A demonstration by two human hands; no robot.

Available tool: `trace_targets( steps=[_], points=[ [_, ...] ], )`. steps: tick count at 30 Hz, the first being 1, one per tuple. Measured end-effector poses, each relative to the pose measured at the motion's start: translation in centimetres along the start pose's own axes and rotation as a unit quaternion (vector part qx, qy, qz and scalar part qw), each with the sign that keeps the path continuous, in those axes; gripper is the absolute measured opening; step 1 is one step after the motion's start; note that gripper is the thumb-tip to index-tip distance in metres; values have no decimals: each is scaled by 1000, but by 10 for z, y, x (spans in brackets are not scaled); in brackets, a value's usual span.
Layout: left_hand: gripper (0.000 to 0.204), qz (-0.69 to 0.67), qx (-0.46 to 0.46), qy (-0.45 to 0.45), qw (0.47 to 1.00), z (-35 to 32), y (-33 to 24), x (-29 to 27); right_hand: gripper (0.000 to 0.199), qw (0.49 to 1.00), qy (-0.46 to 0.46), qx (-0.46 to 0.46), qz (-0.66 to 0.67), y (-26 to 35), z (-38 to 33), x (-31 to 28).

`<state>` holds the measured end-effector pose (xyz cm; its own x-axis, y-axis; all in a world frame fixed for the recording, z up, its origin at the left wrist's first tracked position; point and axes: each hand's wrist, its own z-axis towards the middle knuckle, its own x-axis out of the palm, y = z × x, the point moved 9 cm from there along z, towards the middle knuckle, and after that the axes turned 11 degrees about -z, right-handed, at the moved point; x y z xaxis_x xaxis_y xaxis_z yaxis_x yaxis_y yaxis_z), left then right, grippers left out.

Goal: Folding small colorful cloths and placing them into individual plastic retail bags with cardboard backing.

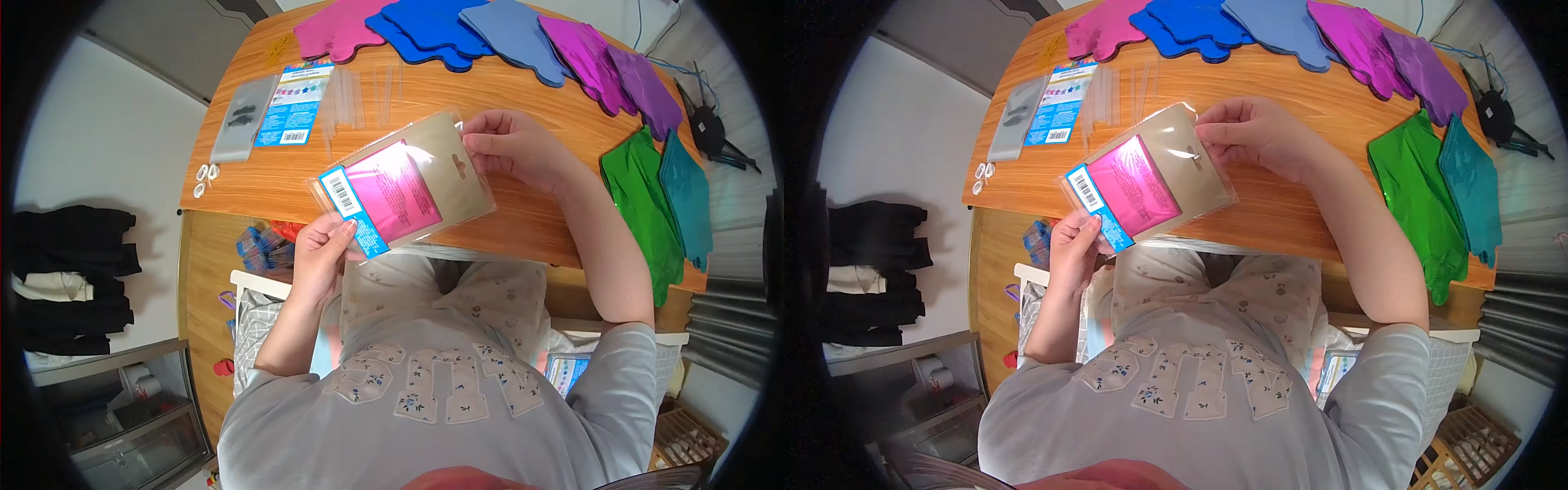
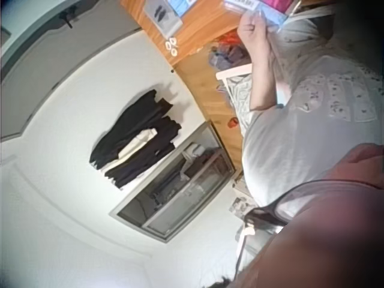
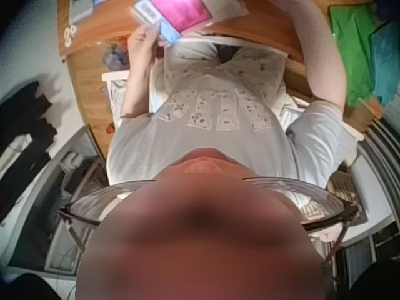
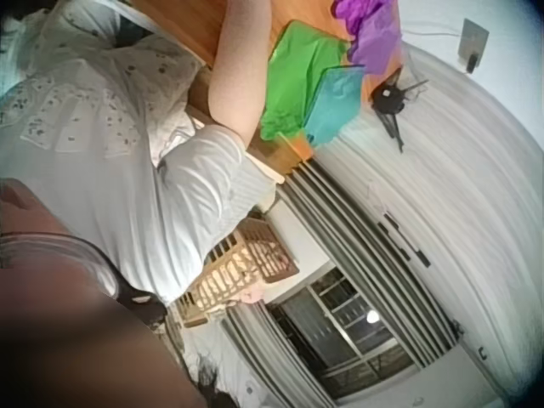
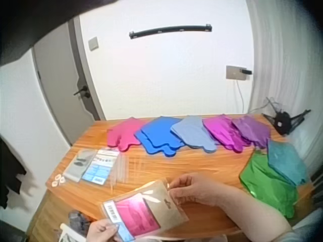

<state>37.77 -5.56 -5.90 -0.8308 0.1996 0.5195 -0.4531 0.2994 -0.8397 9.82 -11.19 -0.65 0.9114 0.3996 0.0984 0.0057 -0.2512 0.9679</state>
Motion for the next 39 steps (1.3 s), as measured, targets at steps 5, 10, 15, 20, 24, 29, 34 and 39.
trace_targets(
  steps=[5,10,15,20,24,29,34,39],
  points=[
    [19,5,12,-5,1000,2,0,-3,18,999,-27,7,-43,1,-2,-1],
    [17,-6,22,8,1000,3,1,-8,23,998,-35,-5,-55,7,-3,2],
    [20,12,16,8,1000,4,-3,-2,24,993,-52,-12,-102,6,0,-5],
    [24,14,5,29,999,4,-2,-1,23,987,-72,-41,-138,6,2,-5],
    [21,62,-8,10,998,3,0,-2,23,981,-83,-74,-159,7,2,-6],
    [15,48,23,3,999,5,0,-9,27,969,-92,-71,-217,14,-2,-1],
    [8,-21,85,6,996,8,-7,-6,30,992,-46,-9,-121,0,1,6],
    [9,79,-5,22,997,-1,-2,1,31,987,-72,-10,-141,7,1,-6]
  ],
)
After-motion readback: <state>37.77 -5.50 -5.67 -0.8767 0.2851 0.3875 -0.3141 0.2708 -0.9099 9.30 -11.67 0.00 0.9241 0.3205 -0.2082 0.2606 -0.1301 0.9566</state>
